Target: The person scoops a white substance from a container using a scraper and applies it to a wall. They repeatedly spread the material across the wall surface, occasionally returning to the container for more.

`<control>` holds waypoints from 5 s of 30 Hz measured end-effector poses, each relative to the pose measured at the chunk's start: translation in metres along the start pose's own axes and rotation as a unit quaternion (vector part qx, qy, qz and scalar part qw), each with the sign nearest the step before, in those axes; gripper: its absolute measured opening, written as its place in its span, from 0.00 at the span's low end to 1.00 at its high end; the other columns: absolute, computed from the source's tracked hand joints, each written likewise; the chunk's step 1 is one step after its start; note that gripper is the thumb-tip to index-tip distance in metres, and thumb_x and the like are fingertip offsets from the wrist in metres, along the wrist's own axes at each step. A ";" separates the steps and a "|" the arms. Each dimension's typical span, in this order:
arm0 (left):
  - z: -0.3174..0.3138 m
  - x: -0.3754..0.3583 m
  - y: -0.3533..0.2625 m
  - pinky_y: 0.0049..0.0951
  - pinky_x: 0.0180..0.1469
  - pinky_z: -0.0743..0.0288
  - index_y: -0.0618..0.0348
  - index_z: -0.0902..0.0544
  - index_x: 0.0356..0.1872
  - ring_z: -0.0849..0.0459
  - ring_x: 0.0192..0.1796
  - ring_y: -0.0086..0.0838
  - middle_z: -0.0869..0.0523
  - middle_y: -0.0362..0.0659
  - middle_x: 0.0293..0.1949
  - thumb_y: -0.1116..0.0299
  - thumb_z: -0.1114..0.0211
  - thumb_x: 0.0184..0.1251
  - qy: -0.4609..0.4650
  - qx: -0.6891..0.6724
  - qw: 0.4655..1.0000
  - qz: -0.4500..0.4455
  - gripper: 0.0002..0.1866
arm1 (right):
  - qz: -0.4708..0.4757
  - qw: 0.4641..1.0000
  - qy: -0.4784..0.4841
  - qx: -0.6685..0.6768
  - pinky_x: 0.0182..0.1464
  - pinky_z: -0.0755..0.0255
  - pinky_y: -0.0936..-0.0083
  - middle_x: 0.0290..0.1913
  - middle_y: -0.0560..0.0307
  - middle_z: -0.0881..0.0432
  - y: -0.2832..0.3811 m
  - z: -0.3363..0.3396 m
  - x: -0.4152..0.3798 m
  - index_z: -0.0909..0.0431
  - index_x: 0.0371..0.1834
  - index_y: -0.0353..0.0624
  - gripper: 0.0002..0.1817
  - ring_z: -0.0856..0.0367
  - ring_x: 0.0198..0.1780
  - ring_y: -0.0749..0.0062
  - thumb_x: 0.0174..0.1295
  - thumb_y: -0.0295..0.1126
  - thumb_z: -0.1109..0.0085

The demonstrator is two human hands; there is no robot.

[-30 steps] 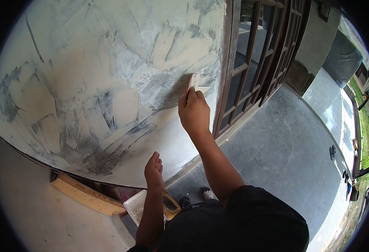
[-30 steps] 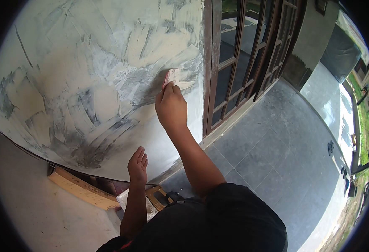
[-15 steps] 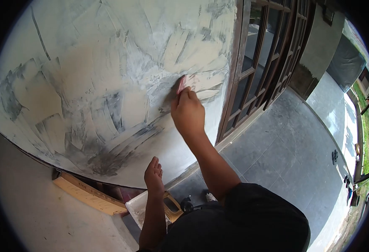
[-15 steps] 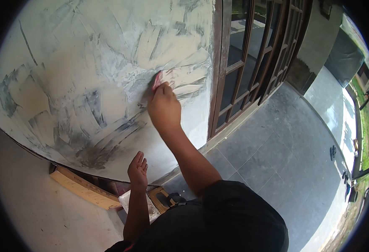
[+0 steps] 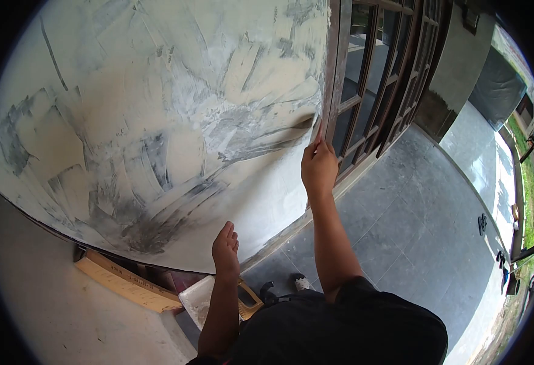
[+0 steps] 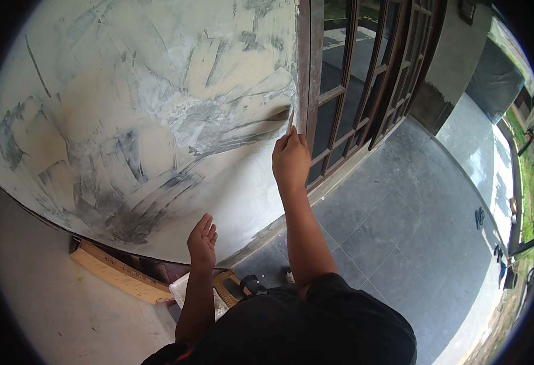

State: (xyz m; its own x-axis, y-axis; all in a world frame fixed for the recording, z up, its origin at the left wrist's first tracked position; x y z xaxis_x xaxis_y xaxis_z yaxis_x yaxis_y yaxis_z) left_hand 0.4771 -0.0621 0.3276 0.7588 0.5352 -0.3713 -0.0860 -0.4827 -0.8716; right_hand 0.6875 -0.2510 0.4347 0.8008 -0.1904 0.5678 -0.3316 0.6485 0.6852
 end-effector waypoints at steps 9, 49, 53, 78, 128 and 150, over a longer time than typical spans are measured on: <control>-0.016 -0.004 -0.010 0.39 0.75 0.48 0.67 0.37 0.72 0.41 0.77 0.45 0.39 0.56 0.75 0.64 0.56 0.75 0.071 0.020 0.997 -0.015 0.28 | 0.107 0.953 0.174 0.223 0.31 0.22 0.64 0.32 0.46 0.22 0.117 0.028 -0.098 0.22 0.53 0.30 0.18 0.20 0.28 0.55 0.63 0.30 0.43; 0.028 -0.003 -0.003 0.45 0.77 0.63 0.59 0.37 0.74 0.49 0.79 0.49 0.43 0.51 0.78 0.51 0.51 0.75 -0.087 -0.049 0.995 0.005 0.33 | -0.227 0.780 0.339 0.475 0.31 0.17 0.73 0.31 0.49 0.16 0.066 0.001 -0.134 0.20 0.40 0.28 0.11 0.15 0.30 0.65 0.66 0.29 0.45; 0.028 -0.008 -0.008 0.44 0.78 0.64 0.59 0.37 0.74 0.48 0.79 0.46 0.41 0.49 0.77 0.49 0.52 0.75 -0.071 -0.037 0.996 -0.041 0.33 | -0.324 0.679 0.331 0.570 0.32 0.16 0.73 0.36 0.49 0.15 0.042 0.018 -0.109 0.21 0.43 0.28 0.12 0.15 0.33 0.71 0.65 0.28 0.44; 0.043 -0.022 -0.015 0.33 0.65 0.36 0.67 0.32 0.70 0.33 0.74 0.39 0.30 0.55 0.71 0.64 0.58 0.70 0.005 0.191 0.964 -0.187 0.29 | 0.516 0.823 -0.079 -0.225 0.21 0.26 0.84 0.38 0.47 0.24 0.088 -0.046 -0.069 0.27 0.55 0.16 0.26 0.24 0.27 0.75 0.54 0.23 0.43; 0.229 -0.305 0.061 0.38 0.74 0.44 0.65 0.28 0.67 0.31 0.72 0.42 0.26 0.54 0.67 0.66 0.54 0.70 -0.326 -0.041 0.935 -0.132 0.27 | -0.339 0.577 0.563 0.485 0.27 0.23 0.76 0.34 0.53 0.15 0.061 0.089 -0.326 0.20 0.41 0.33 0.10 0.18 0.27 0.73 0.61 0.27 0.46; 0.416 -0.310 0.140 0.39 0.68 0.37 0.61 0.28 0.68 0.28 0.69 0.41 0.26 0.51 0.68 0.54 0.56 0.74 -0.429 -0.053 0.901 0.037 0.29 | -0.158 0.731 0.625 0.223 0.29 0.26 0.78 0.30 0.55 0.15 0.095 -0.033 -0.473 0.17 0.43 0.32 0.14 0.20 0.27 0.77 0.65 0.32 0.45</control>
State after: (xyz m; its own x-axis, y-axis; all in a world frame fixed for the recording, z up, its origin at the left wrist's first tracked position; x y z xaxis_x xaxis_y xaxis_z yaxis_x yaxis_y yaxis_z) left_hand -0.0387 -0.0066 0.1872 -0.0281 0.8156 -0.5779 -0.0195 -0.5785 -0.8155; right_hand 0.2938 -0.0746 0.2162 0.6107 0.7238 -0.3212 0.0624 0.3604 0.9307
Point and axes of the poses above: each hand's wrist, its own x-axis towards the middle knuckle, its own z-axis out of the back of the hand, y = z × x, the point moved 2 cm from there along x, towards the middle knuckle
